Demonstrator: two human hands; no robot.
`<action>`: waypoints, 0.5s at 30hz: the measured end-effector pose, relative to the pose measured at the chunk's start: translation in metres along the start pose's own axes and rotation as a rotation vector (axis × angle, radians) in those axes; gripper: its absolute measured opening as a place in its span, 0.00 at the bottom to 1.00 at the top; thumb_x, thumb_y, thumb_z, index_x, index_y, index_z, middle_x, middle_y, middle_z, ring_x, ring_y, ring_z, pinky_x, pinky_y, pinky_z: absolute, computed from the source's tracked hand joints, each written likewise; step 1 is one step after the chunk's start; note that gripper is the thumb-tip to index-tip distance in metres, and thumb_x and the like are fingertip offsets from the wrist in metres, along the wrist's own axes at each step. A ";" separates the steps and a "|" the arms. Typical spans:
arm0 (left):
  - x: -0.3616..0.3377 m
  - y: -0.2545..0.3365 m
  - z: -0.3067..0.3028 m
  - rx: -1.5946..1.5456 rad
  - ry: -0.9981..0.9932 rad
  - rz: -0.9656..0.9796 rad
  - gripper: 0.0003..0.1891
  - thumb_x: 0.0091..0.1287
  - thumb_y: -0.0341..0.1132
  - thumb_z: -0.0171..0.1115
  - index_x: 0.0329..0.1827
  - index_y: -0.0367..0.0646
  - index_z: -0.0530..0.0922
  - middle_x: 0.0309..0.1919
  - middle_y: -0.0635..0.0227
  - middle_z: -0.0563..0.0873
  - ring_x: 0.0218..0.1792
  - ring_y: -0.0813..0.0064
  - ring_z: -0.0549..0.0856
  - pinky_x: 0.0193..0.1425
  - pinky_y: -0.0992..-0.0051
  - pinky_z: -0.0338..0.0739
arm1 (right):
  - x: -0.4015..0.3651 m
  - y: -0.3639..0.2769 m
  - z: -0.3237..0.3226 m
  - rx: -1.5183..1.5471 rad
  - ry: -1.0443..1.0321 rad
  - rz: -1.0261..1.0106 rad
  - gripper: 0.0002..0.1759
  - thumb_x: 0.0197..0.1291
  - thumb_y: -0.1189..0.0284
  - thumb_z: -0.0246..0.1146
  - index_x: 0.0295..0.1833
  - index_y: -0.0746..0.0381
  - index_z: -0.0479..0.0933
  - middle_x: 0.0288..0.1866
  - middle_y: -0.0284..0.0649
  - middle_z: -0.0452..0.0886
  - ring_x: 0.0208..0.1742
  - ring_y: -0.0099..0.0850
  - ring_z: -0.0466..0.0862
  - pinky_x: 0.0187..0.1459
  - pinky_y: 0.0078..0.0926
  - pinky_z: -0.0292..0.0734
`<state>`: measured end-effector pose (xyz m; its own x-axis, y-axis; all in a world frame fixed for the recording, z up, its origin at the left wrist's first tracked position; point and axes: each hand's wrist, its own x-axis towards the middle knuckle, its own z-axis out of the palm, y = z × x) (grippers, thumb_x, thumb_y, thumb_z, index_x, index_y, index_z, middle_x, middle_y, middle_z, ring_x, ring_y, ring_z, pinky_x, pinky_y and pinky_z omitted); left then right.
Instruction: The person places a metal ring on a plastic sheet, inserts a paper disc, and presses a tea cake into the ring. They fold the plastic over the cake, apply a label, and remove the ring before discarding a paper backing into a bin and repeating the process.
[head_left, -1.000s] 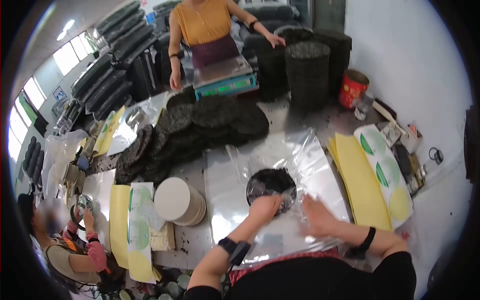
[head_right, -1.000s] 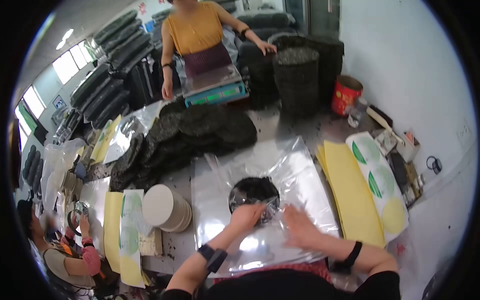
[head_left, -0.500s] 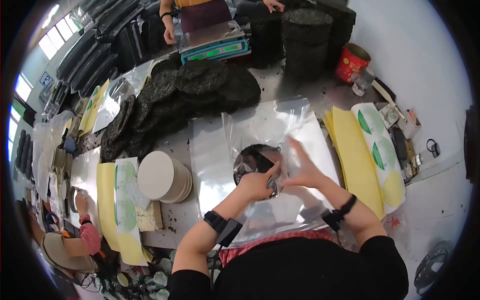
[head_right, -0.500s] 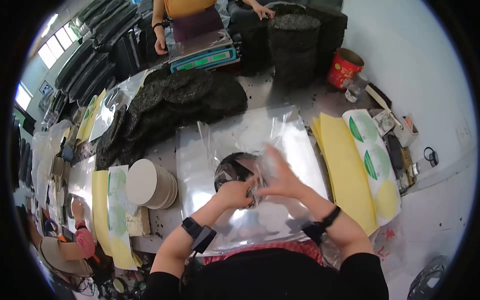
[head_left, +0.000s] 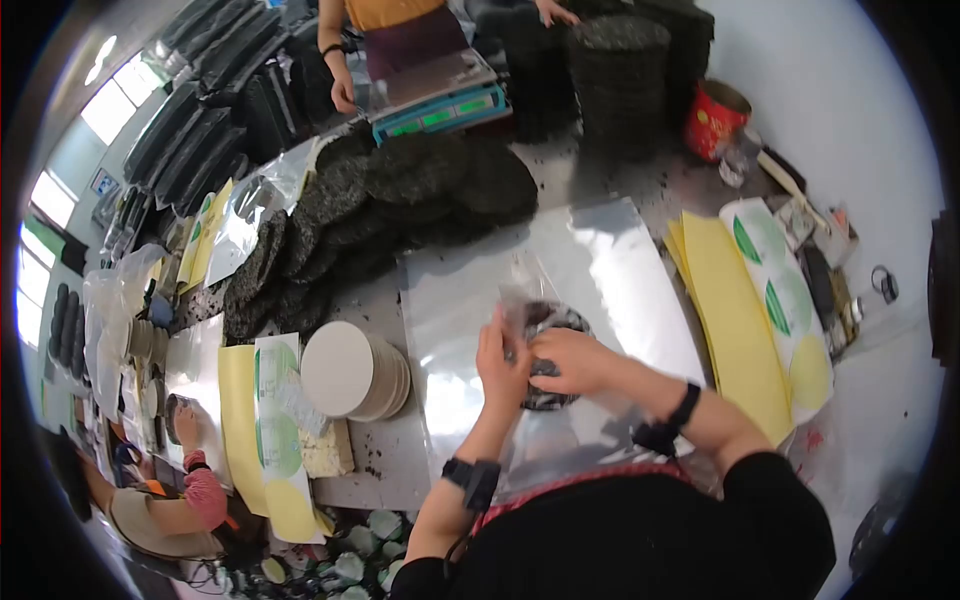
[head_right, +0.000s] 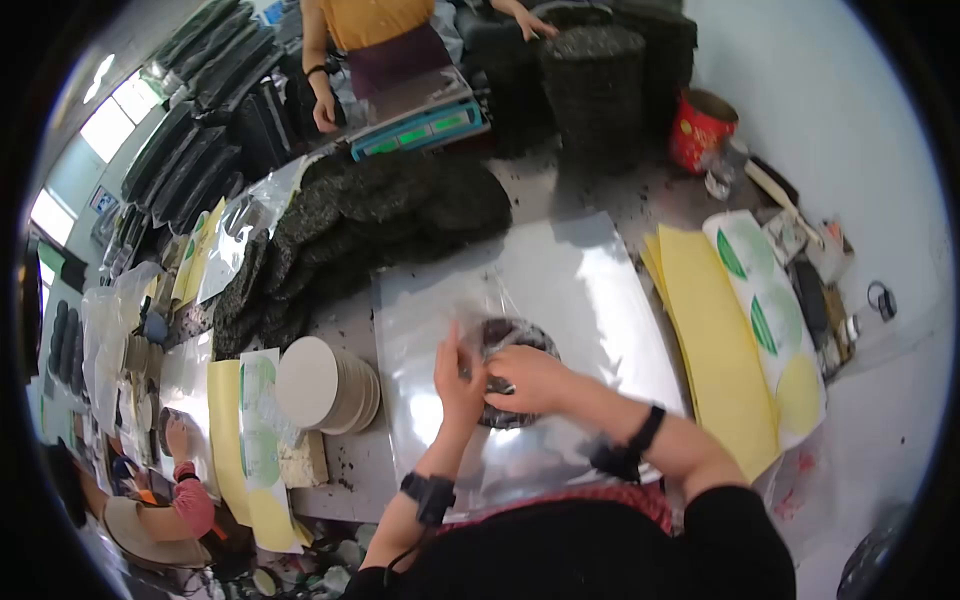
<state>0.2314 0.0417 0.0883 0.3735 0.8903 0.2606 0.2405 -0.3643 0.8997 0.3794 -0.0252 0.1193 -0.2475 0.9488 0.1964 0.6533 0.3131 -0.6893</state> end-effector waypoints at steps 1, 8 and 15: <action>0.007 -0.004 0.000 0.067 0.062 0.119 0.27 0.51 0.22 0.62 0.59 0.40 0.76 0.46 0.56 0.78 0.46 0.58 0.77 0.51 0.65 0.73 | -0.003 -0.006 -0.014 0.154 0.257 0.049 0.26 0.51 0.60 0.70 0.51 0.65 0.77 0.50 0.50 0.79 0.57 0.48 0.76 0.62 0.39 0.69; 0.001 -0.032 -0.005 -0.084 -0.234 0.357 0.09 0.47 0.21 0.60 0.32 0.39 0.75 0.49 0.61 0.83 0.54 0.57 0.79 0.59 0.68 0.72 | 0.001 0.038 0.024 0.154 0.290 -0.044 0.12 0.44 0.72 0.69 0.36 0.61 0.77 0.40 0.41 0.76 0.46 0.43 0.77 0.51 0.36 0.74; 0.007 -0.008 0.005 0.345 -0.349 0.242 0.17 0.56 0.24 0.54 0.50 0.30 0.76 0.58 0.48 0.76 0.59 0.50 0.74 0.67 0.62 0.67 | 0.013 0.043 0.045 -0.324 0.202 0.132 0.13 0.43 0.75 0.65 0.36 0.67 0.74 0.41 0.45 0.74 0.47 0.44 0.74 0.49 0.38 0.72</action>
<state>0.2369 0.0491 0.0811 0.7154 0.6479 0.2617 0.3690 -0.6683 0.6459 0.3721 -0.0012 0.0607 -0.0221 0.9607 0.2766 0.8697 0.1549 -0.4686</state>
